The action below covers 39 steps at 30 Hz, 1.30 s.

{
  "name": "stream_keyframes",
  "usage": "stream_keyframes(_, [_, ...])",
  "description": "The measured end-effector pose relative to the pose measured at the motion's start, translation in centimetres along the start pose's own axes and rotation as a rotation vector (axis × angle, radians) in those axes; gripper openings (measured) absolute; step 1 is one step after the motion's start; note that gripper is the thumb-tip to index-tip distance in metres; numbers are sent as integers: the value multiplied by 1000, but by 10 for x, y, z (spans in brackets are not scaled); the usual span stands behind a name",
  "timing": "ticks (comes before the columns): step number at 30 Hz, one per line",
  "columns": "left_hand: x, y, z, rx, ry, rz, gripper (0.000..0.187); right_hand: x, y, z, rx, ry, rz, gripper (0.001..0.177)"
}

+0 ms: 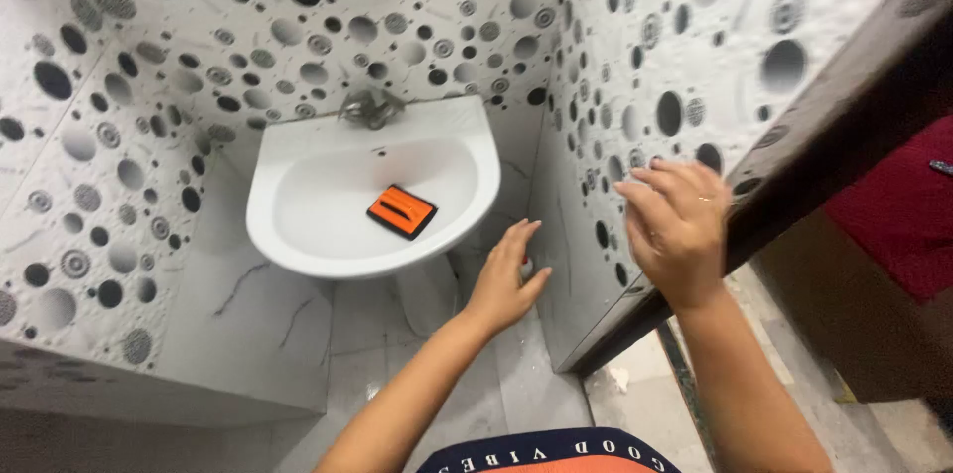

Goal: The person applies a blue liquid cleaner from a bottle onto the surface of a sink and the surrounding wall tiles, then places a red cap on the floor.

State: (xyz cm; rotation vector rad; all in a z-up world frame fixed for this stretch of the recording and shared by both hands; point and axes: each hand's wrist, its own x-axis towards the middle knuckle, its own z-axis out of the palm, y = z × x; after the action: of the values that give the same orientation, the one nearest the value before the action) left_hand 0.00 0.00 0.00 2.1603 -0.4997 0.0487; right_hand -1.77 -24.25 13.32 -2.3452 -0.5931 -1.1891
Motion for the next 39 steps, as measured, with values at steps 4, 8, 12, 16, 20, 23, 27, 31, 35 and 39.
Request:
stream_keyframes(4, [26, 64, 41, 45, 10, 154, 81, 12, 40, -59, -286, 110, -172, 25])
stream_keyframes(8, [55, 108, 90, 10, 65, 161, 94, 19, 87, -71, -205, -50, -312, 32])
stream_keyframes(12, [80, 138, 139, 18, 212, 130, 119, 19, 129, -67, -166, -227, -521, 38])
stream_keyframes(16, [86, 166, 157, 27, 309, 65, 125, 17, 145, -60, -359, -344, -826, 49])
stream_keyframes(20, [90, 186, 159, -105, 400, -79, 129, 14, 145, -47, -375, -321, -885, 57])
stream_keyframes(23, [90, 192, 158, -66, 388, -192, 117, 11, 141, -40, -400, -410, -941, 59])
stream_keyframes(27, [91, 196, 162, -116, 412, -297, 102, 9, 138, -29, -382, -338, -897, 57])
stream_keyframes(31, [88, 196, 161, -84, 404, -325, 91, 11, 143, -29, -376, -314, -958, 53])
stream_keyframes(35, [85, 190, 161, -90, 408, -237, 88, 12, 141, -34, -366, -331, -953, 58])
stream_keyframes(39, [83, 187, 163, -114, 429, -255, 96, 15, 141, -39, -351, -354, -953, 57])
